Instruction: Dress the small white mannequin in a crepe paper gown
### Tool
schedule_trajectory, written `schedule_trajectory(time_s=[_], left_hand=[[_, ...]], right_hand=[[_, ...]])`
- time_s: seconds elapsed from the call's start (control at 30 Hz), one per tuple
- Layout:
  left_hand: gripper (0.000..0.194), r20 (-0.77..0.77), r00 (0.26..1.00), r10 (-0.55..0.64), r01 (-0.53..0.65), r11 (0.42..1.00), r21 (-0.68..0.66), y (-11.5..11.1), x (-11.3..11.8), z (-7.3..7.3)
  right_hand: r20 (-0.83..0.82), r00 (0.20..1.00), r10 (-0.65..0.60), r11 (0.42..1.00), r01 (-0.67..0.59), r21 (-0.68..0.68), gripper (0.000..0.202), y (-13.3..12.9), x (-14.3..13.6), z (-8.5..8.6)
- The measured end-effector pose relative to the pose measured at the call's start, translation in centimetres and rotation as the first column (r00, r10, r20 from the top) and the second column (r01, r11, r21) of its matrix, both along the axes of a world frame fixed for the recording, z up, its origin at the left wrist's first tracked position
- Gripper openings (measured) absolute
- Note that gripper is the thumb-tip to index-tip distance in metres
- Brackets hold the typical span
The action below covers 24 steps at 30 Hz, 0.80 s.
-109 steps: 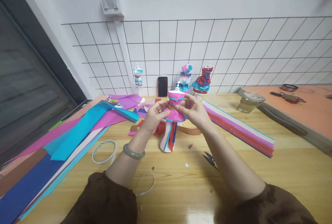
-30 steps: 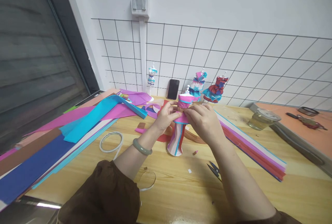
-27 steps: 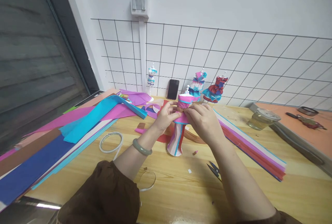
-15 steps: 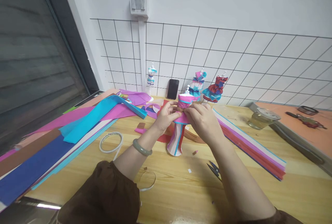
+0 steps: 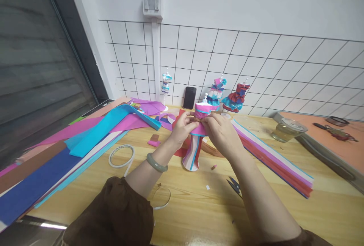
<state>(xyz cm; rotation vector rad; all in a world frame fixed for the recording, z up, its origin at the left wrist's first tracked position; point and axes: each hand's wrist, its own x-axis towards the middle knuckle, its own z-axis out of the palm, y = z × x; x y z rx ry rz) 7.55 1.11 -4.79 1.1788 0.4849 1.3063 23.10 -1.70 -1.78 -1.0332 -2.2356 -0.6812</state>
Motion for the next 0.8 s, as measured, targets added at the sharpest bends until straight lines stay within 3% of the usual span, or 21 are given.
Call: schedule_trajectory(time_s=[0.8], left_hand=[[0.035,-0.043,0.998,0.035,-0.035,0.999,0.0,-0.18,0.08,0.38]], right_hand=[[-0.05,0.999,0.016,0.999,-0.017,-0.032,0.014,-0.4,-0.08,0.37]])
